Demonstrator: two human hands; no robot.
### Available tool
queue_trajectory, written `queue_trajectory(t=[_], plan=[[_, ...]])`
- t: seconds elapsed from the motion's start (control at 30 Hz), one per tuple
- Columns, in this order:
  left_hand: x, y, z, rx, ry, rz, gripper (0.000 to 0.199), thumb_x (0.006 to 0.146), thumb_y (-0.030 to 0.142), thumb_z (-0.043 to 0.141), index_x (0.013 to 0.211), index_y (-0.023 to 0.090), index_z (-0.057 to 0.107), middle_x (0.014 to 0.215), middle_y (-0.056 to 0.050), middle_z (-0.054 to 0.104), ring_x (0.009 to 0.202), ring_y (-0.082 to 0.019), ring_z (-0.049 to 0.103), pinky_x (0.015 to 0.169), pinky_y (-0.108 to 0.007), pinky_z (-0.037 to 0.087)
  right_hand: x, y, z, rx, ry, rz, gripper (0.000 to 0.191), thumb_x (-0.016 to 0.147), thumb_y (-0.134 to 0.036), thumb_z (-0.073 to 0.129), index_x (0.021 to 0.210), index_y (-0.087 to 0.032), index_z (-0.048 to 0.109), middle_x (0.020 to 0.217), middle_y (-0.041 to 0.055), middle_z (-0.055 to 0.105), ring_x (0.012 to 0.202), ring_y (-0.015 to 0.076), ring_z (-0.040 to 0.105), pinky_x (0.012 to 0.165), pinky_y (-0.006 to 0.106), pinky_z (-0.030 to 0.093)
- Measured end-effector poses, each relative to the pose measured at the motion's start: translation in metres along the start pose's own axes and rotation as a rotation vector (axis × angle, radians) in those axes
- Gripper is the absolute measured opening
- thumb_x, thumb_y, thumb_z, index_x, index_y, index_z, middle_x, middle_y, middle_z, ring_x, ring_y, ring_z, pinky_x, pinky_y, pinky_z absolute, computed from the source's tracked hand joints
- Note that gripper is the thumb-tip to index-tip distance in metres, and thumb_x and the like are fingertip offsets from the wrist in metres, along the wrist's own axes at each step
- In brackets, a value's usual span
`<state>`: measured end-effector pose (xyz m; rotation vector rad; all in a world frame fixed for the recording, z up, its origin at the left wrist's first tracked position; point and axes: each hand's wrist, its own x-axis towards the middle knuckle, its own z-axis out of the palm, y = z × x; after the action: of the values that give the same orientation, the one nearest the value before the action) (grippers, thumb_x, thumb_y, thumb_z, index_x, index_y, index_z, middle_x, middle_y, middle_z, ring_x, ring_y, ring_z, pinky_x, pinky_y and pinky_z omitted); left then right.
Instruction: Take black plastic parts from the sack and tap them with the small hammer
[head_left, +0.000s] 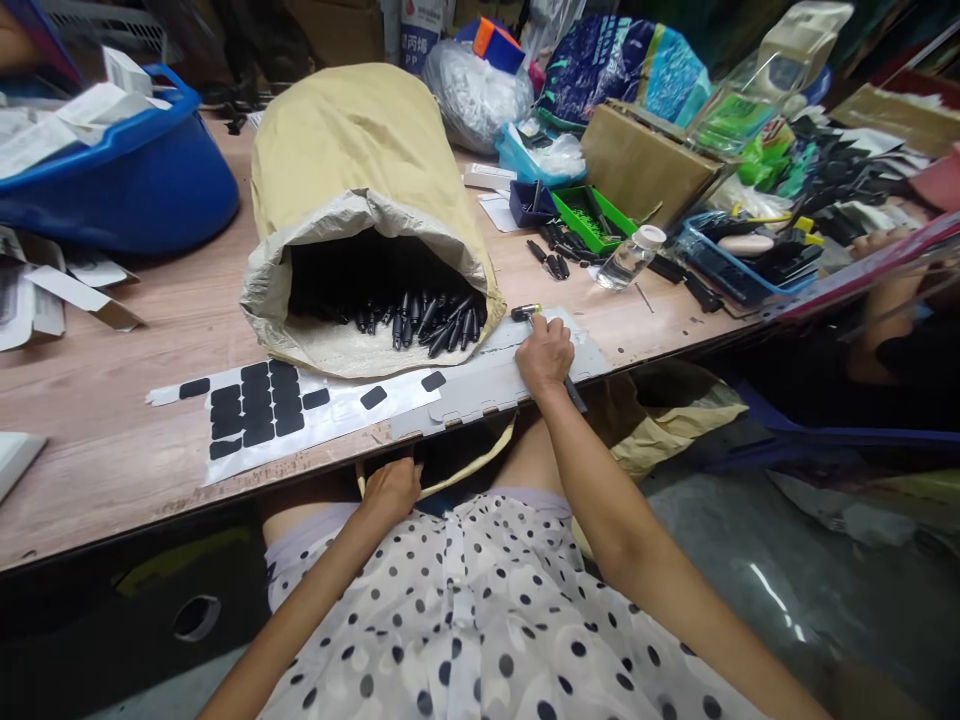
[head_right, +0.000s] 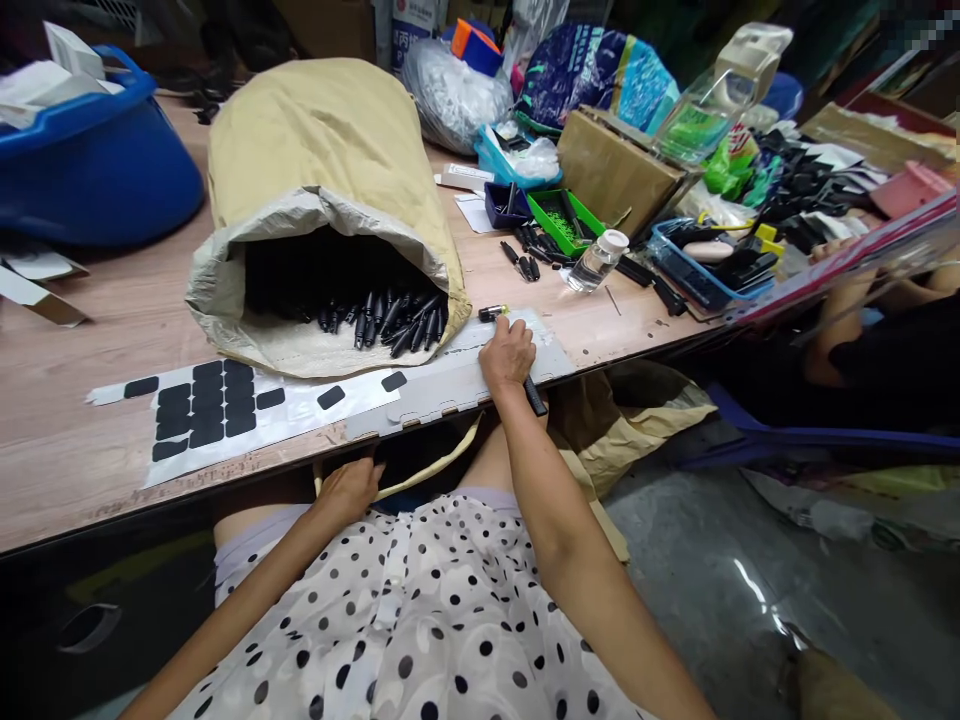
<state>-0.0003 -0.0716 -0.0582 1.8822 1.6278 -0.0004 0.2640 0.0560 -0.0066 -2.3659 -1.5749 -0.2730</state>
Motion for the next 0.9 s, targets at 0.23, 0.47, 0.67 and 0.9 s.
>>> queue_trajectory(t=[0.23, 0.47, 0.67, 0.9], plan=[[-0.025, 0.031, -0.028, -0.012, -0.17, 0.106, 0.026, 0.09, 0.027, 0.053, 0.103, 0.025, 0.075, 0.094, -0.01, 0.078, 0.09, -0.033, 0.075, 0.074, -0.041, 0.055, -0.002, 0.0, 0.002, 0.019, 0.004, -0.014, 0.039, 0.09, -0.014, 0.041, 0.124, -0.015, 0.061, 0.108, 0.0166, 0.055, 0.099, 0.0289, 0.05, 0.077, 0.036, 0.039], [0.021, 0.061, -0.103, -0.411, 0.149, 0.136, 0.03, 0.094, 0.039, 0.049, 0.103, 0.025, 0.075, 0.086, -0.002, 0.076, 0.072, -0.018, 0.068, 0.067, -0.031, 0.055, -0.002, 0.002, 0.008, 0.026, 0.047, -0.044, 0.036, 0.089, -0.017, 0.043, 0.121, -0.015, 0.062, 0.105, 0.0164, 0.055, 0.096, 0.0288, 0.049, 0.075, 0.037, 0.039], [0.105, 0.056, -0.139, -0.205, 0.611, -0.172, 0.023, 0.086, 0.025, 0.051, 0.089, 0.017, 0.073, 0.093, -0.011, 0.073, 0.094, -0.026, 0.066, 0.081, -0.035, 0.052, -0.003, 0.0, 0.008, 0.032, 0.05, -0.041, 0.037, 0.088, -0.015, 0.043, 0.119, -0.015, 0.063, 0.103, 0.0162, 0.057, 0.095, 0.0288, 0.051, 0.072, 0.036, 0.039], [0.099, 0.051, -0.139, -0.108, 0.542, -0.248, 0.017, 0.083, 0.029, 0.06, 0.094, 0.02, 0.071, 0.107, -0.012, 0.07, 0.097, -0.031, 0.065, 0.077, -0.038, 0.049, -0.004, -0.003, 0.001, 0.031, 0.016, -0.037, 0.036, 0.089, -0.014, 0.042, 0.118, -0.014, 0.064, 0.105, 0.0169, 0.059, 0.097, 0.0293, 0.053, 0.073, 0.036, 0.04]])
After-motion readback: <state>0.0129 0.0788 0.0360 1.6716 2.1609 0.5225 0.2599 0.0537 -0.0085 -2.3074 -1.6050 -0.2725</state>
